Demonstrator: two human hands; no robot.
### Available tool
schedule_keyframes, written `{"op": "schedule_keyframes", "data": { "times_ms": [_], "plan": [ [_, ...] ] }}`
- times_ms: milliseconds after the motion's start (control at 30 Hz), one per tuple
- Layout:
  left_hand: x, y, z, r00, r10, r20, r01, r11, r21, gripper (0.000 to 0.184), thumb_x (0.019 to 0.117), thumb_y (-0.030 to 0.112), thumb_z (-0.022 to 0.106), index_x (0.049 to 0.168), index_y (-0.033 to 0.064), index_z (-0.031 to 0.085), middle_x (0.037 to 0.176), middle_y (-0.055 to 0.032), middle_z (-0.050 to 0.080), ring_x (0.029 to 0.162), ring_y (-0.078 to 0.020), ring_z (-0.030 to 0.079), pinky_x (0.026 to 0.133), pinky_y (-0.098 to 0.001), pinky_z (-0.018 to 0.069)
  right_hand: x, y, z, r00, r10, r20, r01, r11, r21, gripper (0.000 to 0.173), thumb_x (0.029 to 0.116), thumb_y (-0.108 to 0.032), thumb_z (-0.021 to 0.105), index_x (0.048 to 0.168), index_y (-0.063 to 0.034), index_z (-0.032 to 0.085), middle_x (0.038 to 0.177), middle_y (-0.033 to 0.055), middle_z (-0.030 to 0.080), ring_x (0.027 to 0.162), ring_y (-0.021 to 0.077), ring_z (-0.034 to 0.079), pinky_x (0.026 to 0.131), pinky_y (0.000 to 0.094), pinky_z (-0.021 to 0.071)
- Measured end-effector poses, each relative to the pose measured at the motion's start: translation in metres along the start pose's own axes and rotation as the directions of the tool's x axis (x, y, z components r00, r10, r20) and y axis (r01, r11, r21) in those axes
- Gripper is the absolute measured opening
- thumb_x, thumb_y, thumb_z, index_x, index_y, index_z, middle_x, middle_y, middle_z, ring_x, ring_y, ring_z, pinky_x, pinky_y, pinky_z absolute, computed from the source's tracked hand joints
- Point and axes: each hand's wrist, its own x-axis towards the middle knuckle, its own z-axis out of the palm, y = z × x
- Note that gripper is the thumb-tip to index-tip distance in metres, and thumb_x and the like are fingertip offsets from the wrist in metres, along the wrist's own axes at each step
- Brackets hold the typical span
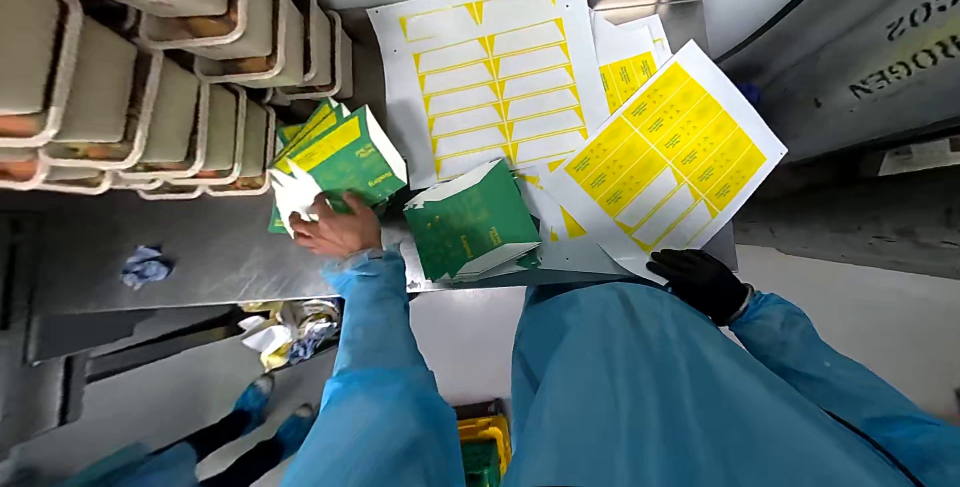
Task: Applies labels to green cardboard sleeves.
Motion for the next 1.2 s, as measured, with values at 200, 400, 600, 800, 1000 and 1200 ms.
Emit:
{"op": "schedule_keyframes", "data": {
  "times_ms": [200, 400, 600, 800, 1000, 1200],
  "plan": [
    [-0.033, 0.046, -0.027, 0.733, 0.666, 0.138, -0.623, 0.738, -0.257, 0.054, 0.1047, 0.040, 0.054, 0.137, -0.0029, 0.058, 0.140, -0.0303, 0.055, 0.134, -0.0463, 0.051, 0.113, -0.0594, 0.0416, 0.010, 0.006, -0.018, 0.995, 0.046, 0.091, -0.063, 0.979, 0.196, 0.041, 0.0909, -0.017, 0.062, 0.130, -0.0220, 0.071, 0.145, 0.0020, 0.061, 0.132, 0.0226, 0.058, 0.107, 0.0495, 0.0496],
    [-0.033, 0.065, 0.030, 0.445, 0.734, 0.513, -0.722, 0.633, -0.280, 0.086, 0.0822, 0.073, 0.069, 0.138, 0.0082, 0.062, 0.143, -0.0181, 0.057, 0.134, -0.0407, 0.051, 0.107, -0.0617, 0.0456, 0.142, -0.080, -0.041, 0.685, 0.547, 0.482, -0.644, 0.144, 0.752, 0.028, 0.1036, -0.008, 0.052, 0.128, -0.0007, 0.062, 0.108, 0.0099, 0.075, 0.093, 0.0194, 0.073, 0.080, 0.0392, 0.0605],
    [-0.028, 0.064, 0.022, 0.492, 0.649, 0.580, -0.685, 0.700, -0.201, 0.078, 0.0849, 0.070, 0.069, 0.132, 0.0077, 0.065, 0.133, -0.0201, 0.062, 0.126, -0.0429, 0.056, 0.099, -0.0641, 0.0491, 0.251, -0.153, 0.044, 0.367, 0.408, 0.836, -0.830, -0.263, 0.492, 0.051, 0.0997, -0.043, 0.064, 0.128, -0.0008, 0.059, 0.104, 0.0162, 0.068, 0.089, 0.0253, 0.069, 0.079, 0.0431, 0.0594],
    [-0.042, 0.035, 0.006, 0.696, 0.498, 0.518, -0.480, 0.858, -0.181, 0.071, 0.0867, 0.065, 0.071, 0.131, 0.0094, 0.067, 0.136, -0.0220, 0.061, 0.128, -0.0469, 0.054, 0.101, -0.0670, 0.0463, 0.267, -0.169, 0.045, 0.437, 0.642, 0.630, -0.831, 0.019, 0.557, 0.067, 0.0946, -0.032, 0.072, 0.148, -0.0037, 0.045, 0.123, 0.0219, 0.066, 0.106, 0.0351, 0.068, 0.090, 0.0548, 0.0567],
    [-0.071, 0.021, -0.013, 0.761, 0.406, 0.506, -0.358, 0.913, -0.194, 0.068, 0.0893, 0.058, 0.072, 0.128, 0.0023, 0.068, 0.135, -0.0262, 0.059, 0.125, -0.0493, 0.054, 0.097, -0.0674, 0.0477, 0.284, -0.156, 0.057, 0.397, 0.760, 0.514, -0.771, -0.026, 0.636, 0.068, 0.0922, -0.024, 0.076, 0.150, -0.0063, 0.044, 0.118, 0.0179, 0.067, 0.095, 0.0294, 0.068, 0.082, 0.0507, 0.0574],
    [-0.089, -0.008, -0.017, 0.818, 0.264, 0.511, -0.207, 0.964, -0.166, 0.070, 0.0847, 0.063, 0.074, 0.140, 0.0222, 0.061, 0.153, -0.0226, 0.043, 0.132, -0.0523, 0.046, 0.091, -0.0717, 0.0474, 0.303, -0.151, 0.051, 0.585, 0.740, 0.333, -0.795, 0.441, 0.415, 0.071, 0.0895, -0.034, 0.077, 0.150, -0.0108, 0.048, 0.134, 0.0177, 0.061, 0.105, 0.0301, 0.068, 0.090, 0.0513, 0.0570]
  ]
}}
